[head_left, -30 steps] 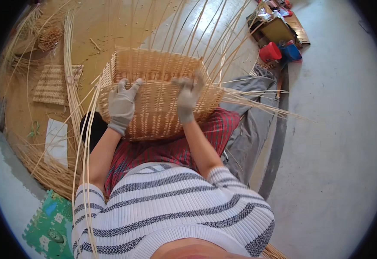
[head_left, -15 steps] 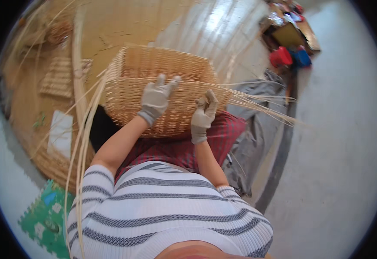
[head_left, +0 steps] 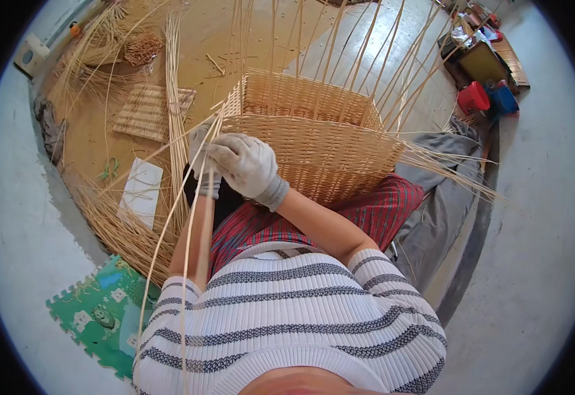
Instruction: Weaving a large wicker basket using hand manipulation and pliers, while measuring progress with a tape.
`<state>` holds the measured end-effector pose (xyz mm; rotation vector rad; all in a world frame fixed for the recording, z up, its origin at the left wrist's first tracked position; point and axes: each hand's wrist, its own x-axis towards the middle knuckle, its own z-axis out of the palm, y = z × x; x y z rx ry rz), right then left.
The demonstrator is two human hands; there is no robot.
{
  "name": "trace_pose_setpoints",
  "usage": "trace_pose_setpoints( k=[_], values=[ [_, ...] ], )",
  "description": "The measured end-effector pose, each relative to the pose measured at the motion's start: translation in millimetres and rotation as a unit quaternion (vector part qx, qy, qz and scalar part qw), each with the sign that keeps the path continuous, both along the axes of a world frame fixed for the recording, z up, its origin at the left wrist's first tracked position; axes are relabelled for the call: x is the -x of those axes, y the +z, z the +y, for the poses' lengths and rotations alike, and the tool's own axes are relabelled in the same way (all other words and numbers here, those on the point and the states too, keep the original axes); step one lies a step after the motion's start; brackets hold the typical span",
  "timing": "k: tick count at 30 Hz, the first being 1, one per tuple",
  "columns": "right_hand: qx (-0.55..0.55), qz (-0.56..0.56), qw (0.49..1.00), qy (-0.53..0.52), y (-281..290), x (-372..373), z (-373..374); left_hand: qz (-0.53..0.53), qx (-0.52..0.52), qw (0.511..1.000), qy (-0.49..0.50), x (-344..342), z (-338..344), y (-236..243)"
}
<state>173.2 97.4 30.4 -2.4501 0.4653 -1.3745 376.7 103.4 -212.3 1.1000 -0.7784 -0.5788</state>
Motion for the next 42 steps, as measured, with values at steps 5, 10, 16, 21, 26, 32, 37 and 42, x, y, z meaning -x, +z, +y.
trace_pose_setpoints(
  k=[5,10,16,21,26,32,37,42],
  values=[
    [-0.015,0.013,0.999,0.046,-17.3,13.9,7.6,0.272,-0.015,0.954,-0.122,-31.4,-52.9,-51.7],
    [-0.013,0.173,0.981,0.085,-1.3,-26.1,24.0,0.184,-0.036,0.977,-0.098,-44.7,-78.9,-36.4],
    [-0.101,0.091,0.961,0.240,12.7,-128.9,-43.5,0.049,-0.081,0.994,-0.060,-77.8,-65.8,-8.4],
    [-0.125,0.056,0.970,0.202,16.3,-143.8,-177.6,0.204,-0.167,0.956,-0.127,-14.9,-96.0,109.2],
    [-0.052,0.282,0.957,0.050,46.3,-135.5,-169.2,0.099,-0.226,0.964,-0.102,-51.4,-87.7,102.9],
    [-0.003,0.226,0.974,-0.021,31.5,-131.2,-200.5,-0.043,-0.204,0.971,-0.117,-30.4,-97.5,122.9],
    [-0.041,0.234,0.971,0.020,37.3,-133.0,-194.4,-0.118,-0.188,0.964,-0.145,-2.2,-58.9,149.4],
    [0.016,0.168,0.984,0.056,36.1,-120.4,-177.4,-0.145,-0.162,0.955,-0.201,-17.2,-66.5,137.8]
  ],
)
